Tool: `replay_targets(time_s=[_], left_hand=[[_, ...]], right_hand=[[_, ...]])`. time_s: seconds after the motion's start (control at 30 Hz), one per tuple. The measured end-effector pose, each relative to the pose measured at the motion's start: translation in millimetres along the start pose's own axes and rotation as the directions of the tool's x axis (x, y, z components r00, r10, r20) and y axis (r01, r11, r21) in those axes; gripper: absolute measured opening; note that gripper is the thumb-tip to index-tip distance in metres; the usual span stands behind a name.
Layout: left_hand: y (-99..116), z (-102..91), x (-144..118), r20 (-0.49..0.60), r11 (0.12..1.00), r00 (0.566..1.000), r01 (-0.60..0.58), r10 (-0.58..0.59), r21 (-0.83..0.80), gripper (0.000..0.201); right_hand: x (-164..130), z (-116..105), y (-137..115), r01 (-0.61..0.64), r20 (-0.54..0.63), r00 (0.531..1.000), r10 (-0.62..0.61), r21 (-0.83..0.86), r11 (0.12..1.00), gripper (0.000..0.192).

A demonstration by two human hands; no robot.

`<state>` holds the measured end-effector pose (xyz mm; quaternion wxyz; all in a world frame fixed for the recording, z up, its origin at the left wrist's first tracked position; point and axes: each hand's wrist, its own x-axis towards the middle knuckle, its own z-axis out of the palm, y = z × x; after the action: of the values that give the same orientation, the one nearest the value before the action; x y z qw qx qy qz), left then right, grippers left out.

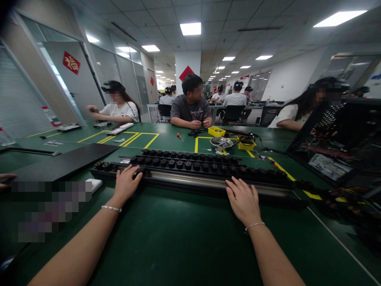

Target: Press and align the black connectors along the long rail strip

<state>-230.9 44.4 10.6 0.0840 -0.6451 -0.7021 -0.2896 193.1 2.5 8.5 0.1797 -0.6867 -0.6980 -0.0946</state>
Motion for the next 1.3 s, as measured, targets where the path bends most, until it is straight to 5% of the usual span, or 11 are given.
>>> replay_targets(time_s=[1.3], left_hand=[[14.2, 0.0, -2.9, 0.033, 0.999, 0.998, -0.053, 0.053, 0.003, 0.037]], right_hand=[[-0.7, 0.6, 1.0, 0.017, -0.017, 1.0, -0.017, -0.023, 1.0, 0.049]])
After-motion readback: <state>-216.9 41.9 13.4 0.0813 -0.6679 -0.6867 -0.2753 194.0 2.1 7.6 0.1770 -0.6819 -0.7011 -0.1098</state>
